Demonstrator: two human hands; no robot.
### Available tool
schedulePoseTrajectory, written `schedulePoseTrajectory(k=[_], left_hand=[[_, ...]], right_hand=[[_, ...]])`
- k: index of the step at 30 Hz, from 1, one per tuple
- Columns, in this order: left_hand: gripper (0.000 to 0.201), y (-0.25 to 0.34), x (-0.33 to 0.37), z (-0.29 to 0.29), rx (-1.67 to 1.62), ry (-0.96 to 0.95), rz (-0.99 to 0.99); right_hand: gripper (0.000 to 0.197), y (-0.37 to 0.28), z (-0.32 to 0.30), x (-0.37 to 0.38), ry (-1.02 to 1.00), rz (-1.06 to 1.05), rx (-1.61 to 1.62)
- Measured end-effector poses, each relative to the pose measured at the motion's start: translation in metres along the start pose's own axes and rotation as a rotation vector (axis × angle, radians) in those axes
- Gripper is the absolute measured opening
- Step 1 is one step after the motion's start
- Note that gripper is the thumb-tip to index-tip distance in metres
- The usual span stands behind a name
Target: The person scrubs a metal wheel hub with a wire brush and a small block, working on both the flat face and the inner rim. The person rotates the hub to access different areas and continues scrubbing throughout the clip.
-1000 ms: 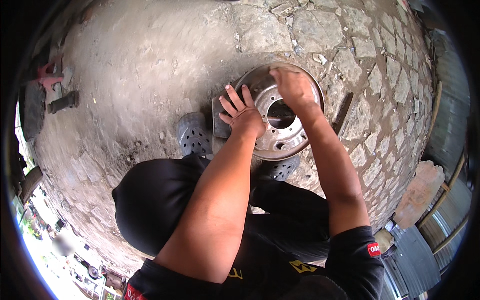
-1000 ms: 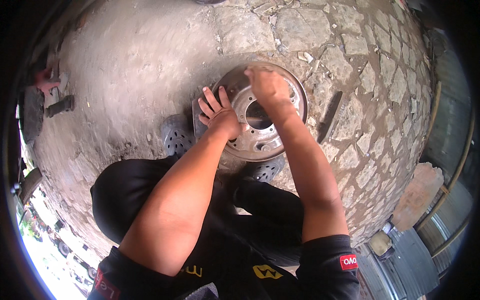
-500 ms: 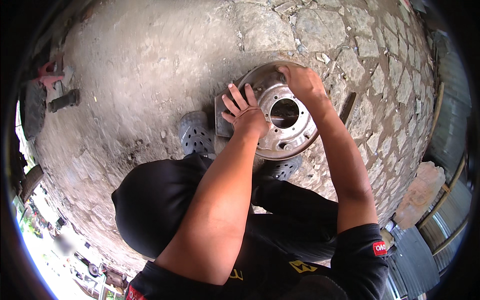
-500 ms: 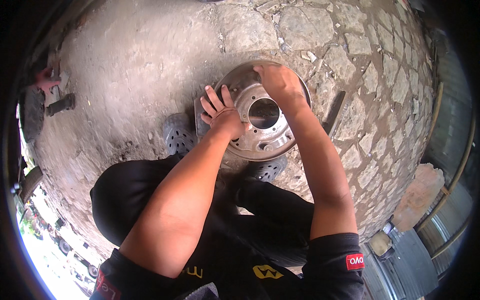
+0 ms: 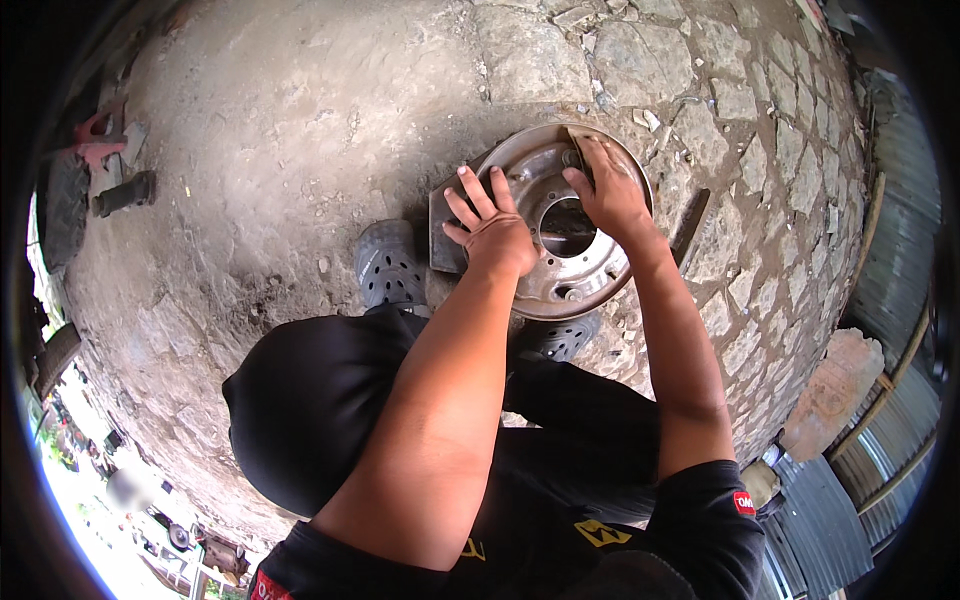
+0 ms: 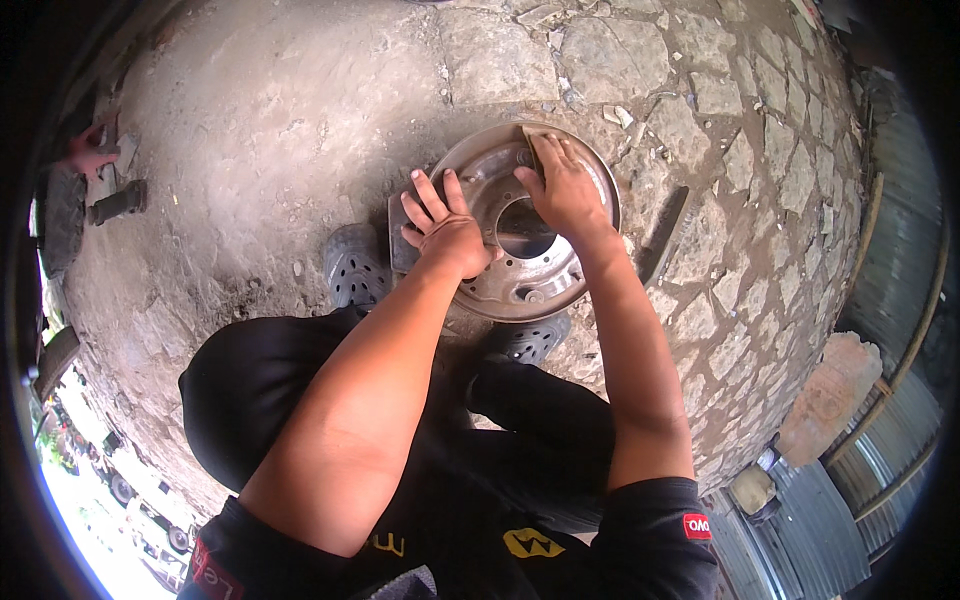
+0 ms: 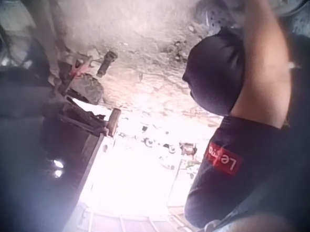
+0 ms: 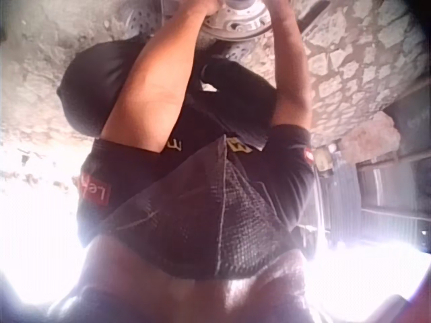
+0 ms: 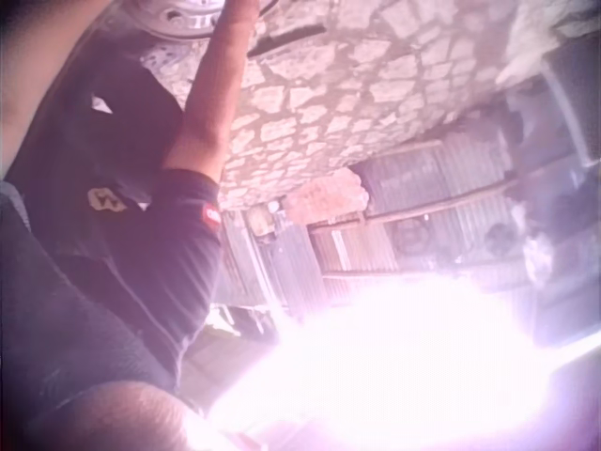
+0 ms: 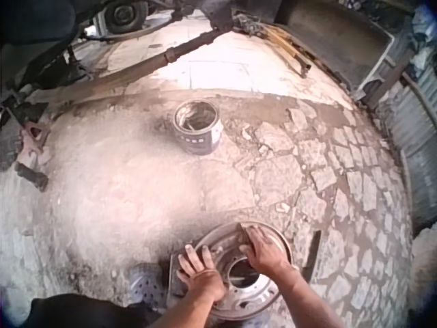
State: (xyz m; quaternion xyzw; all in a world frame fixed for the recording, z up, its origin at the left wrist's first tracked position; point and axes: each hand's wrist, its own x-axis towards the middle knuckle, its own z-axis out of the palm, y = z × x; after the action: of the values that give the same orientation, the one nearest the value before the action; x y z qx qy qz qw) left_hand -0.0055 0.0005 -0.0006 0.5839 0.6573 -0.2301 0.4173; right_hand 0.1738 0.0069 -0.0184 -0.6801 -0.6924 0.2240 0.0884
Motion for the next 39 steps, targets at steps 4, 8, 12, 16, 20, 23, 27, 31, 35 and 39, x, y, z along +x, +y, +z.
schedulePoseTrajectory(k=[4, 8, 12, 16, 20, 23, 27, 31, 35, 39], left_hand=[[0.14, 0.001, -0.001, -0.002, 0.003, -0.013, -0.009], [0.14, 0.0, 0.002, 0.001, 0.009, -0.007, -0.015], [0.14, 0.001, -0.001, -0.001, 0.009, -0.003, -0.001], [0.14, 0.0, -0.001, -0.001, -0.002, -0.007, 0.0], [0.136, -0.005, 0.005, 0.009, -0.005, 0.061, -0.001], [0.137, -0.003, 0.003, 0.009, -0.009, 0.076, 0.014], [0.141, 0.001, 0.004, 0.002, 0.013, 0.011, 0.004], [0.14, -0.001, 0.002, 0.003, 0.001, 0.009, 0.0], [0.139, -0.001, 0.004, 0.005, 0.003, 0.022, -0.009], [0.138, -0.001, 0.002, 0.001, -0.003, 0.014, 0.005]], right_hand=[[0.04, 0.004, 0.006, 0.005, 0.124, 0.042, -0.039], [0.038, -0.021, 0.003, 0.012, -0.025, 0.281, 0.121], [0.041, 0.0, -0.002, -0.001, 0.067, 0.084, 0.178], [0.035, 0.002, -0.002, 0.0, 0.185, -0.045, 0.115], [0.034, -0.023, -0.012, 0.008, 0.334, -0.031, 0.024], [0.039, -0.002, 0.013, 0.012, 0.101, -0.001, 0.068], [0.046, -0.01, 0.007, 0.014, 0.057, 0.008, 0.045], [0.046, -0.036, -0.015, 0.024, -0.139, 0.187, -0.04], [0.045, -0.027, 0.002, 0.027, -0.067, 0.11, -0.082], [0.044, -0.01, -0.009, 0.035, -0.129, 0.022, -0.106]])
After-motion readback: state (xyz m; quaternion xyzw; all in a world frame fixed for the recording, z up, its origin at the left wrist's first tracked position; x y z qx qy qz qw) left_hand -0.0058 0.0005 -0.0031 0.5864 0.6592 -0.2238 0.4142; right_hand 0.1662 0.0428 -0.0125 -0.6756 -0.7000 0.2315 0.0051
